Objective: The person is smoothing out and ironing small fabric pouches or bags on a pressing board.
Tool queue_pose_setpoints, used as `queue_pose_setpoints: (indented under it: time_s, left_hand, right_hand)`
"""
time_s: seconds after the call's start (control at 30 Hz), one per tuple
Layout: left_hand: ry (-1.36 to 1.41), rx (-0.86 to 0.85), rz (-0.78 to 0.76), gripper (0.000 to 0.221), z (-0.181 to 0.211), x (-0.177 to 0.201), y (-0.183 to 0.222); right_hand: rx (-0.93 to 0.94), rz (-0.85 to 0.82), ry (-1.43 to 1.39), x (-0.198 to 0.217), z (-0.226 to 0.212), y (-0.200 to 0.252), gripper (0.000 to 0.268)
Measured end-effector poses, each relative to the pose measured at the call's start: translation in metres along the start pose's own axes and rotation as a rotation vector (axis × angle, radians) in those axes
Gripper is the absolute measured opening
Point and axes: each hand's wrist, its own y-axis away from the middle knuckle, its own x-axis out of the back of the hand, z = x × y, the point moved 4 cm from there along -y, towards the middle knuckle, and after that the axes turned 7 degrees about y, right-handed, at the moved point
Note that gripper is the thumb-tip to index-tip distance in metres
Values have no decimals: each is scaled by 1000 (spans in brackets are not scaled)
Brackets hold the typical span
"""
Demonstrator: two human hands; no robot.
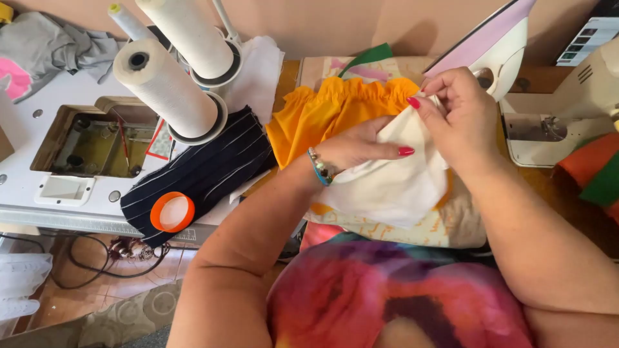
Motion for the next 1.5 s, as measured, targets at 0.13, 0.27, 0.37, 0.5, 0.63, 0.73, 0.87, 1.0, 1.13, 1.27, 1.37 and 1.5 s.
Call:
queue_pose_setpoints:
  time_s: [0.13,0.27,0.37,0.5,0.63,0.73,0.87,1.0,1.13,1.27,1.37,1.5]
  left_hand:
    - [-870,-231,323,30,29,111,-26]
    - [-1139,-494,825,30,128,203,1]
    - [-1448,-120,1082,37,127,232,17]
    - [-2326,297,1032,62,82,184,3]
    - [-2071,-641,626,45,9,85,15]
    - [-1985,-165,532,36,-16,54,45]
    - [-1833,-227,832,50,-24,58,79]
    - [-1746,-255,904,57,-38,70,89]
    - [-1733,-259,907,59,-41,77,96]
    - [-1646,-247,871,60,-36,75,99]
    - [-1567,-221,835,62,-31,76,103]
    - [-1488,-254,798,73,-31,77,105]
  right_hand:
    - [32,77,-248,6,19,1,17]
    - [159,408,31,40,74,1,32]
    - [-195,334,-34,30,149,2,42]
    - [-450,153,-176,5,211,-4,33]
    - [-274,120,-187,31,186,-13,28]
    - [49,94,451,70,130,-11,30]
    - [-69,-372,844,65,42,-14,44]
    - [-181,-899,1039,4,6,-2,68]
    - [-196,-1049,1076,-12,26,-11,66]
    - [-104,-1026,1143,-10,47,-25,62]
    - [-75,-1027,1138,-21,31,-29,65]
    - [80,-972,1053,-50,13,-32,64]
